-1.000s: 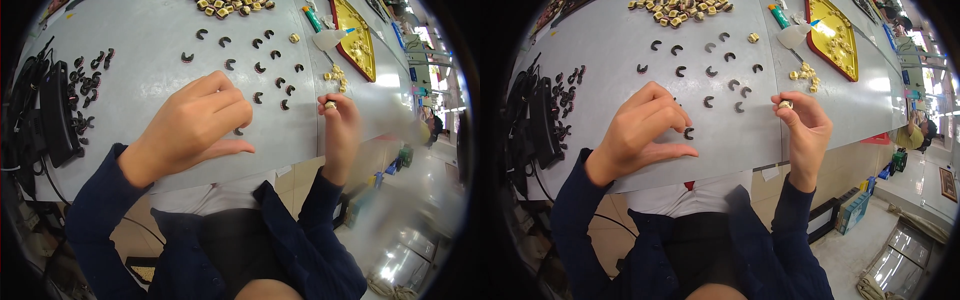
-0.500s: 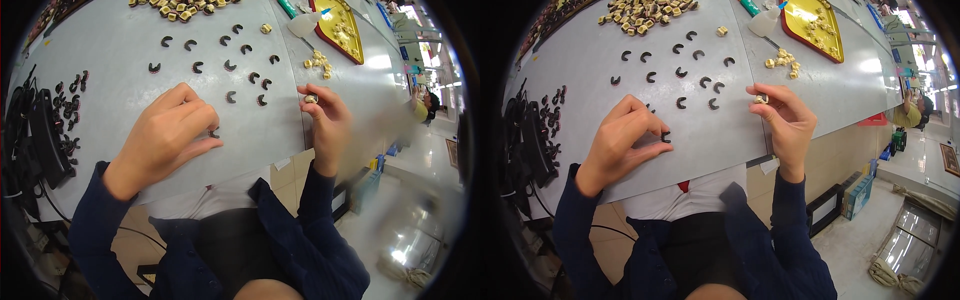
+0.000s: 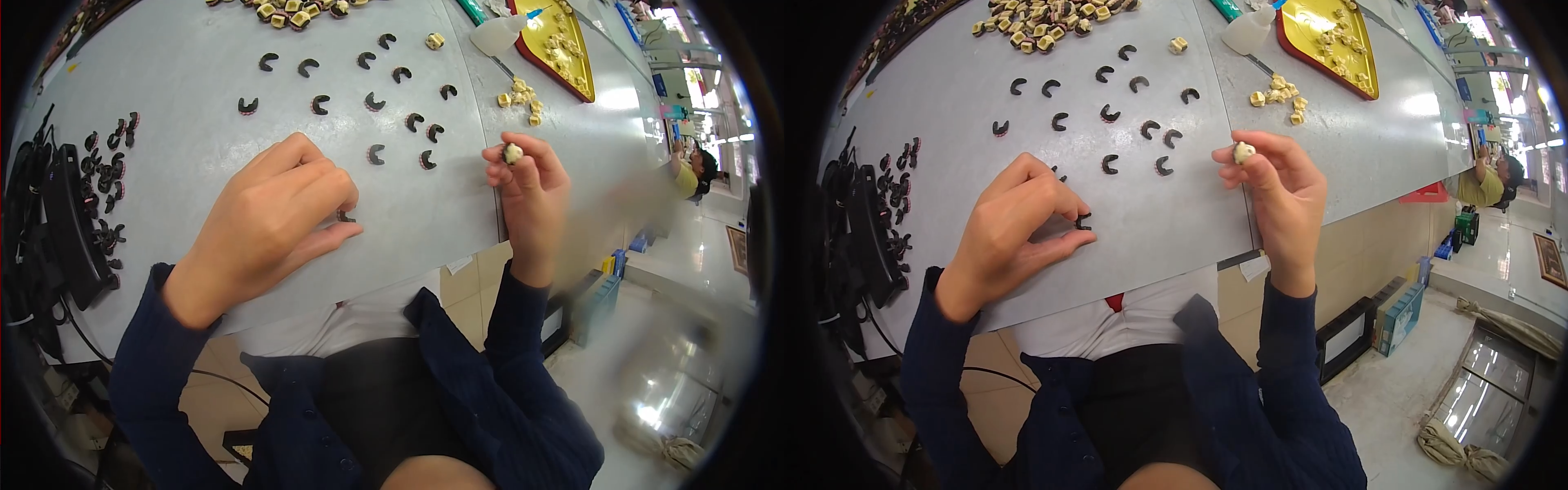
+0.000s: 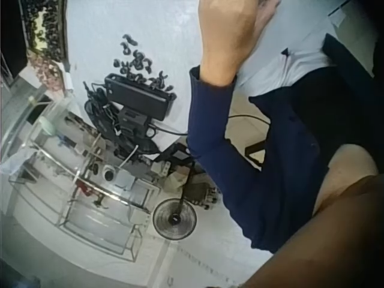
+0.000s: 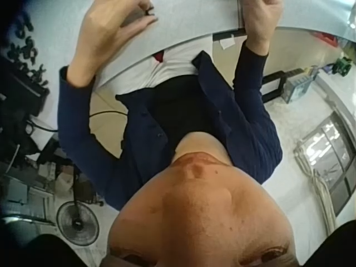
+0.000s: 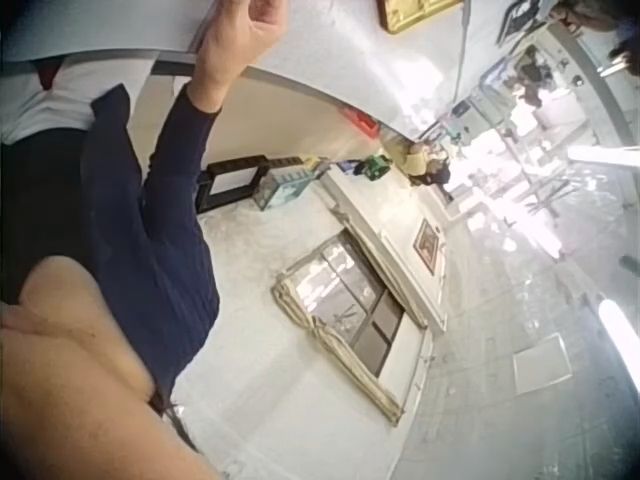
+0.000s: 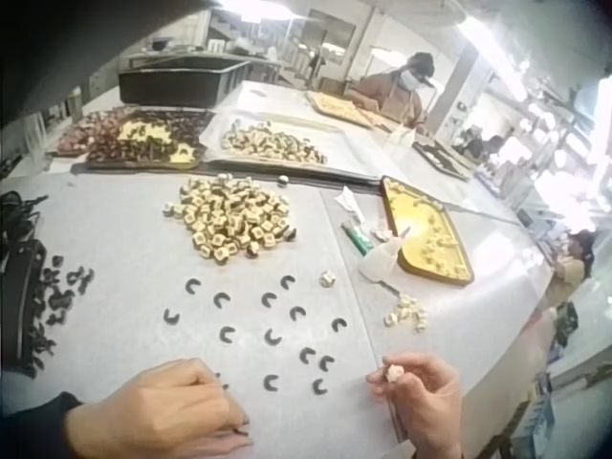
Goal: The person applies glue from a bottle to plastic connectors, then attaches small metal inserts to them by hand at a production workbench.
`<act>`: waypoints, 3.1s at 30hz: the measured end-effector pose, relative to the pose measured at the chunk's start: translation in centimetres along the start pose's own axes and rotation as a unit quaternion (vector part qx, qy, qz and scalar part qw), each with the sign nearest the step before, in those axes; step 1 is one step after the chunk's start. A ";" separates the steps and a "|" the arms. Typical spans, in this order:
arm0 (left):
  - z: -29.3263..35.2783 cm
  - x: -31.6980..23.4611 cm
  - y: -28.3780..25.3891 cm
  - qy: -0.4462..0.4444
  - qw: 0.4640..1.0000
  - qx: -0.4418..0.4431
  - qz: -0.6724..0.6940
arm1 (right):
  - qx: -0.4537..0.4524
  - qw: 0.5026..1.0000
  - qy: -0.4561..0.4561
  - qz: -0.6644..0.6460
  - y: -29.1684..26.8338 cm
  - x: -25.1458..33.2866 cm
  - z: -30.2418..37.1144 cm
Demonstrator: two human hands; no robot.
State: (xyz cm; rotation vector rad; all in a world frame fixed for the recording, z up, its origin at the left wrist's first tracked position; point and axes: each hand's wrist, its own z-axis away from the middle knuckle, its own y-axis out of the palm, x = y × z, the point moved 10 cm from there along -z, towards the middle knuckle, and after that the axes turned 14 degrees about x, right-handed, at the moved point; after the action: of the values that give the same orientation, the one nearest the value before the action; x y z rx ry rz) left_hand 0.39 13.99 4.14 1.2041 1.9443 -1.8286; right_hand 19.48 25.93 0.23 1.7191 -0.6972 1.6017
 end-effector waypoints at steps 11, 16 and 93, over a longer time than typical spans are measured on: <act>-0.5 -0.5 -0.4 0.019 0.998 -0.025 0.048 | -0.071 0.864 -0.074 0.492 -1.2 4.3 -0.2; 0.3 -0.8 -0.8 0.005 0.998 -0.048 0.039 | -0.229 0.811 -0.063 0.535 -6.1 5.3 -0.6; 2.5 0.0 -6.3 -0.046 0.965 -0.245 -0.080 | -0.057 0.990 -0.102 0.083 -2.4 2.9 3.1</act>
State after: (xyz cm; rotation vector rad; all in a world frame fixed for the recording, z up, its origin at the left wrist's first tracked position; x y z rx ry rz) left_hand -4.76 12.36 8.17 0.8103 2.3056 -1.3096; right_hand 23.62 25.22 2.80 1.7954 -1.0372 1.4742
